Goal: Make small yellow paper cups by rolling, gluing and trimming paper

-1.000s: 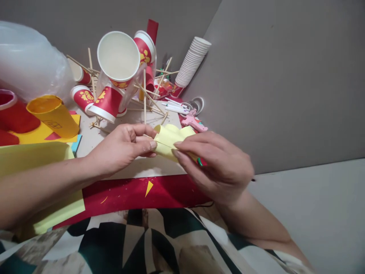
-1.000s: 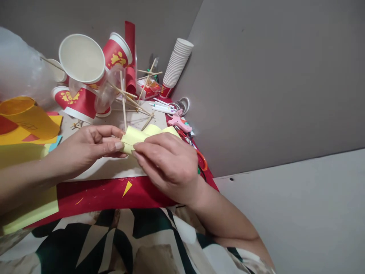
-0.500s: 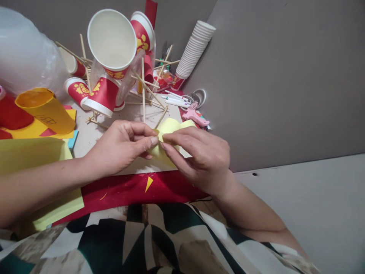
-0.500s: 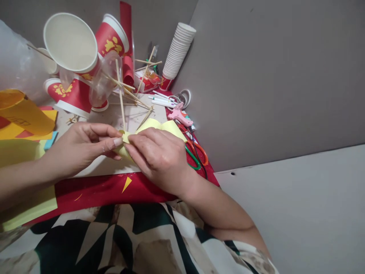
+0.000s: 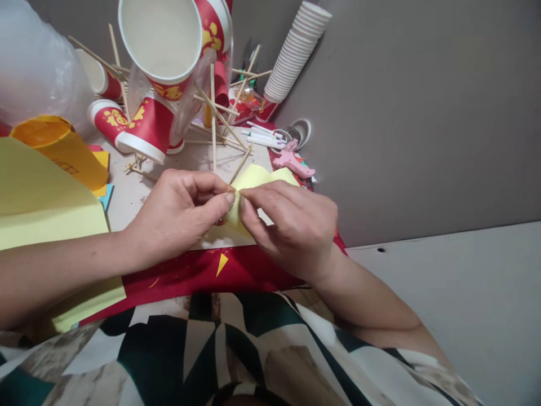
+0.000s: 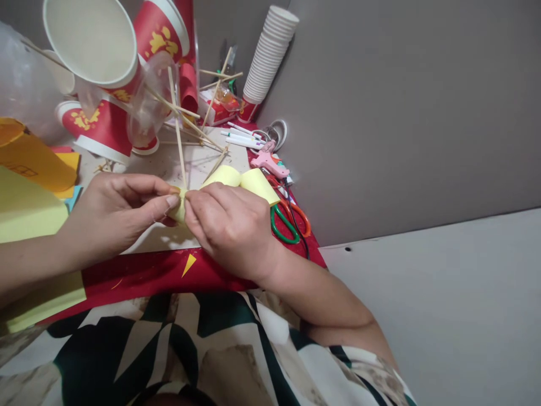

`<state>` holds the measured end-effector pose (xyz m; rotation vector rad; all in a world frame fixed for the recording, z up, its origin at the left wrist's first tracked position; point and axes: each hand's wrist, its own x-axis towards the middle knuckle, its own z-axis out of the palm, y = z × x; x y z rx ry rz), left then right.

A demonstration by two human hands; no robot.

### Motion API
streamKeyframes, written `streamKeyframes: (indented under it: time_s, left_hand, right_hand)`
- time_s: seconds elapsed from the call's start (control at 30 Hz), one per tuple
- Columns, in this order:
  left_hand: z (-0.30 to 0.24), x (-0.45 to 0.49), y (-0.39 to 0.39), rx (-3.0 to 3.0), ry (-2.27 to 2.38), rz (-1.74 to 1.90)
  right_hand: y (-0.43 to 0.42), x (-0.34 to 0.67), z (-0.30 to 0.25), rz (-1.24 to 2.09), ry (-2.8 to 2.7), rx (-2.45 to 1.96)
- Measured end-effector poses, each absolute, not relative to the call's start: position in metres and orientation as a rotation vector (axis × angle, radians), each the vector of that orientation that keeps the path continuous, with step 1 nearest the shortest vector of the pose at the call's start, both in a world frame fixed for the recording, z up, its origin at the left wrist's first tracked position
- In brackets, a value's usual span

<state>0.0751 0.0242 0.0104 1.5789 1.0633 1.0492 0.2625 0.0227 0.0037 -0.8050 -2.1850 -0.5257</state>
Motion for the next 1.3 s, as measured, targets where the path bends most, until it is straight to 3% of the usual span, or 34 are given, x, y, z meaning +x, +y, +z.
streamKeyframes:
  time_s: [0.27,0.53,0.87,1.3]
  left_hand:
    - [0.0169,0.0774,0.0256,1.385,1.039,0.992]
    - [0.0139,0.0784,0.0255,1.401,1.1,0.974]
    - [0.016,0.079,0.0241,1.308,1.034,0.987]
    - [0.0195,0.0809,0.0223,1.227,1.034,1.036]
  right_hand:
    - [0.0238,0.2671,0.0103,0.029,-2.12,-0.904]
    - [0.025,0.2703,0.0086,-0.074,-2.188,-0.879]
    - [0.0282,0.2676,0.0124,0.478,-1.949,-0.954]
    - [0.0256,0.2609,0.0048,0.254,-1.858,-0.952]
